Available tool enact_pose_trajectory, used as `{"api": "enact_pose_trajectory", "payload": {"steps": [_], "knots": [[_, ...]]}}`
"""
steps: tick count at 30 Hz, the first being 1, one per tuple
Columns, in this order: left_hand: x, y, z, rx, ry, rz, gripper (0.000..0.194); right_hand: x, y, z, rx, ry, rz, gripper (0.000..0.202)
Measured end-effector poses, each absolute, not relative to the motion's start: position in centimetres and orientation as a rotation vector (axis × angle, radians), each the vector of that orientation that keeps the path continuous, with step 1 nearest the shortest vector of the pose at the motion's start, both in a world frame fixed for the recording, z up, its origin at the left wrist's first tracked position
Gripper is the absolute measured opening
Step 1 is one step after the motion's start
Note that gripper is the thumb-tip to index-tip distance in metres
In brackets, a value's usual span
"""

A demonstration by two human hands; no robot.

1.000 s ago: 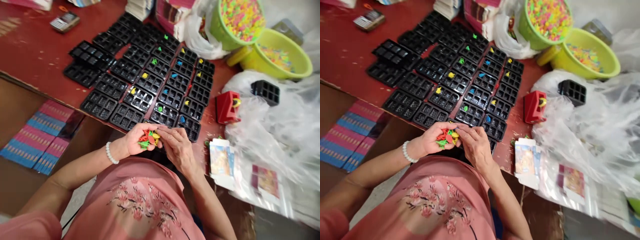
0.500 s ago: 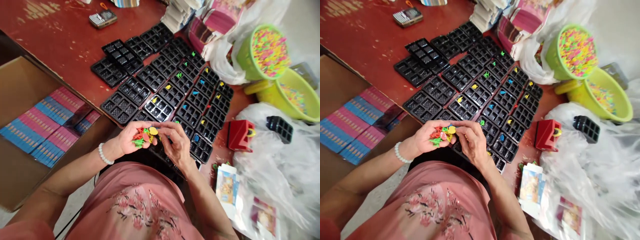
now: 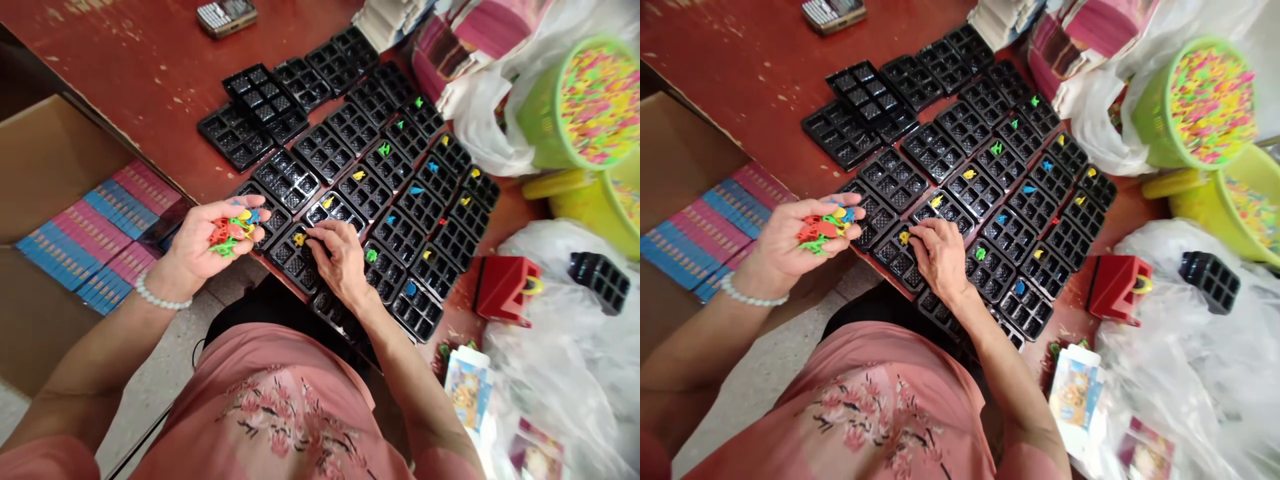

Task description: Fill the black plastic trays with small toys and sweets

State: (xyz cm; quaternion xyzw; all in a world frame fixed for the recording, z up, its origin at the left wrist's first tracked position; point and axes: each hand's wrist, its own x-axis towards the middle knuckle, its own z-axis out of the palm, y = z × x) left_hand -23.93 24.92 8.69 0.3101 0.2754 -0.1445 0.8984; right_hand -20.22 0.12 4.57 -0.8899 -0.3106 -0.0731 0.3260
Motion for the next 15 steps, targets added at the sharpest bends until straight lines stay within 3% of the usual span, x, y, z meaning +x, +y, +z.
{"api": "enact_pose_trajectory", "payload": {"steps": [8, 15], "knots": [[-23.5, 22.6, 8.0, 0.516, 0.481, -0.490, 0.026, -20.2, 3.4, 8.1, -2.219, -1.183, -0.145, 0.032], [-20.6, 22.0, 9.5, 0.615, 0.385, -0.549, 0.039, -15.9, 2.6, 8.4, -2.282, -1.164, 0.009, 0.044]]}}
